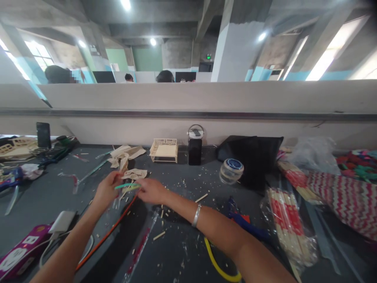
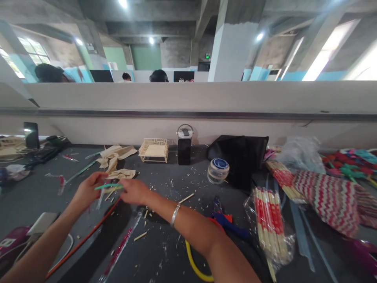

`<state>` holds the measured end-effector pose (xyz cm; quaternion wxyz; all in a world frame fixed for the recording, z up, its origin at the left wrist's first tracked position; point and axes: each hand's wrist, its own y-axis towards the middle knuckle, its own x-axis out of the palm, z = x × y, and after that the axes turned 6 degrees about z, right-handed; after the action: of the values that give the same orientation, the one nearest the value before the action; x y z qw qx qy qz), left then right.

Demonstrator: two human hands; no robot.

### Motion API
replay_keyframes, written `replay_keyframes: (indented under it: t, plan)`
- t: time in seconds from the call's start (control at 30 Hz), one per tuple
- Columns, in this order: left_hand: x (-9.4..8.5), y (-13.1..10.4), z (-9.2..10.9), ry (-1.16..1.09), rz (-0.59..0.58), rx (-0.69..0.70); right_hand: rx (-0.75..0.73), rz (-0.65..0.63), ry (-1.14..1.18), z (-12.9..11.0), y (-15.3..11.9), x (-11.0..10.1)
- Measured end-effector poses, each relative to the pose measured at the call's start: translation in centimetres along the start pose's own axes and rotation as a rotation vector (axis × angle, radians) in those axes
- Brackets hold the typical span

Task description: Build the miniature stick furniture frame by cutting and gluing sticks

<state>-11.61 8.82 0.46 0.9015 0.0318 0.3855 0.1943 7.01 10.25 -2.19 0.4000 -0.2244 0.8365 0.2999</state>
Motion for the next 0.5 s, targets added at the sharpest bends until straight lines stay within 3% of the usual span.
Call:
replay_keyframes:
  t: [0.13, 0.23, 0.33, 0.5]
  plan:
    - [-2.0, -1.5, -2.8, 0.185, -0.031, 0.017, -0.175, -0.176, -0.13, -2.7, -0.3, 2.8]
    - [-3.2, -4.8, -4.6, 0.331, -0.088, 0.094, -0.151, -0.188, -0.221, -2.7, -0.3, 2.4]
    - [-2.5, -10.0, -4.8, 0.366, -0.172, 0.247, -0.037, -0.152, -0.297, -0.7, -0.9, -1.4]
    - [1.5, -17.8, -4.0, 0.308, -0.279, 0.358, 0.264, -0.074, -0.345, 3.9, -5.4, -10.9]
